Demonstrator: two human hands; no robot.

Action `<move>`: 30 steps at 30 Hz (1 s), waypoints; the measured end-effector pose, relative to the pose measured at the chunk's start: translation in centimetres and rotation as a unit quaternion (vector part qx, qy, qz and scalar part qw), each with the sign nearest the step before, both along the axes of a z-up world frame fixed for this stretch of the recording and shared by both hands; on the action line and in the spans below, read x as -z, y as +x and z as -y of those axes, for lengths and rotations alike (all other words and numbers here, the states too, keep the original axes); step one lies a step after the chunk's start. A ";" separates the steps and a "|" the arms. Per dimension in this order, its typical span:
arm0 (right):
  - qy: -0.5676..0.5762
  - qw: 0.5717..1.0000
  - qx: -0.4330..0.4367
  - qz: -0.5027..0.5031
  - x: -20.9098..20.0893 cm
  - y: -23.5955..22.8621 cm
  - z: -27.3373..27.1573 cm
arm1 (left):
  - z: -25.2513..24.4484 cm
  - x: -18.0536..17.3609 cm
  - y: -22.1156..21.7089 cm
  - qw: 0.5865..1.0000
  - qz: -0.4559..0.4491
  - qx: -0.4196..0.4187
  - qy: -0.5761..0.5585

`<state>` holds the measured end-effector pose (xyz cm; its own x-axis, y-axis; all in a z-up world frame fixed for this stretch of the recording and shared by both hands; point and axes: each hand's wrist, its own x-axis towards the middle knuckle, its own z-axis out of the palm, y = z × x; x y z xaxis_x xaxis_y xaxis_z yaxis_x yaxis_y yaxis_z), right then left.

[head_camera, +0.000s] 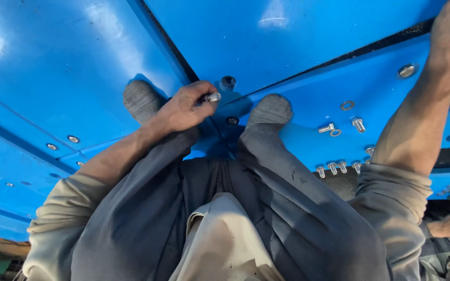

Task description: The person aligns blue rectangular panels on a black surface and secures them by inserting bolts and tightening nuts by hand. They repeatedly position panels, insert fasteners, and tighten them, working across multiple panel sections.

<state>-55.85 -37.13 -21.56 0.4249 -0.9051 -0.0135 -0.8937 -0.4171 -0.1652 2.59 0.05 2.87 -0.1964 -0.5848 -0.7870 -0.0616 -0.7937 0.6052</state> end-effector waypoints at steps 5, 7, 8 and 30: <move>-0.075 0.977 -0.004 0.198 -12.8 15.1 -4.7 | 1.5 0.6 -1.9 0.896 0.298 0.240 -0.227; -0.073 0.977 -0.008 0.199 -16.1 18.9 -7.0 | 1.6 0.9 -2.6 0.873 0.319 0.300 -0.214; -0.067 0.977 -0.013 0.202 -17.8 20.6 -7.9 | 1.9 1.0 -3.2 0.846 0.341 0.359 -0.197; 0.091 0.939 0.265 0.200 -19.2 23.0 -5.3 | -5.4 -2.5 13.6 0.861 0.480 -0.031 -0.165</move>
